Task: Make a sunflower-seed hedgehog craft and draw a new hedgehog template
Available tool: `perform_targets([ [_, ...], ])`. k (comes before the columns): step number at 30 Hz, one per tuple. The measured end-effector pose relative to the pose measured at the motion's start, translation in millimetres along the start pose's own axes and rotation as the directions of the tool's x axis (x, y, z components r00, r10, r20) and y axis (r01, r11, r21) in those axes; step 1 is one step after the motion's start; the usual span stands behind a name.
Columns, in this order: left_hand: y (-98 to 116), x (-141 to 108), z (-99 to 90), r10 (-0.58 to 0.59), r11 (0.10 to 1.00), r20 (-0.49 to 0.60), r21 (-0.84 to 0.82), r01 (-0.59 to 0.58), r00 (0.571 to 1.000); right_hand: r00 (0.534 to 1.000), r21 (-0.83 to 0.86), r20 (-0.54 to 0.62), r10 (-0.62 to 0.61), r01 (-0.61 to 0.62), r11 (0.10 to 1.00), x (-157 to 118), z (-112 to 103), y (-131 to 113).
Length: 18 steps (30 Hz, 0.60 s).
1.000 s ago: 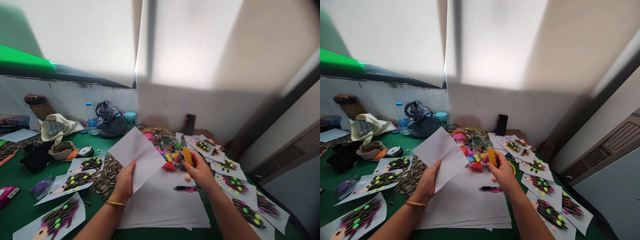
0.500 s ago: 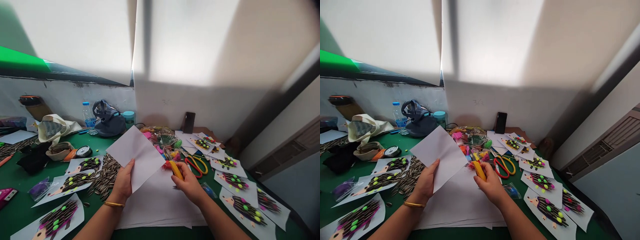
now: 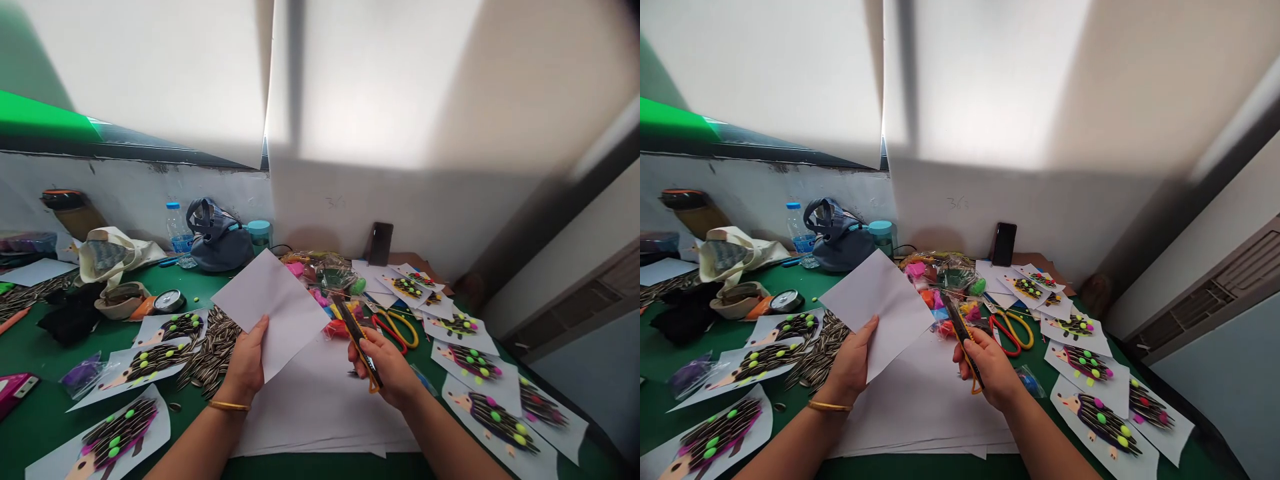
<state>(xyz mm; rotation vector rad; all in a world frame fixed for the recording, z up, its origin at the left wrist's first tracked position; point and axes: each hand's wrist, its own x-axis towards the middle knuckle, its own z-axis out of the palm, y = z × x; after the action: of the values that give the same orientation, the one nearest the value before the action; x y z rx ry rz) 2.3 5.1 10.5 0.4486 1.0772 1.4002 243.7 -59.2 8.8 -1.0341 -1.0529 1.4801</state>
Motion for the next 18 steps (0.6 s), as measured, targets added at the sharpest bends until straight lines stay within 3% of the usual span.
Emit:
perform_targets([
  [10, -0.7, 0.6, -2.1, 0.023, 1.000, 0.026, -0.009, -0.023, 0.999, 0.996, -0.115, 0.036, -0.082, 0.085, 0.990, -1.9, 0.7, 0.0],
  [15, 3.4, 0.3, -0.6, 0.031, 0.999, 0.007, -0.022, -0.031, 1.000, 0.989, -0.326, -0.059, -0.137, 0.111, 0.939, -4.9, -3.0, 0.1],
  [18, 9.8, -1.8, 1.2, 0.013, 1.000, -0.036, -0.017, -0.014, 0.999, 0.963, -0.528, -0.095, -0.250, 0.165, 0.833, -7.5, -5.8, -1.4],
])
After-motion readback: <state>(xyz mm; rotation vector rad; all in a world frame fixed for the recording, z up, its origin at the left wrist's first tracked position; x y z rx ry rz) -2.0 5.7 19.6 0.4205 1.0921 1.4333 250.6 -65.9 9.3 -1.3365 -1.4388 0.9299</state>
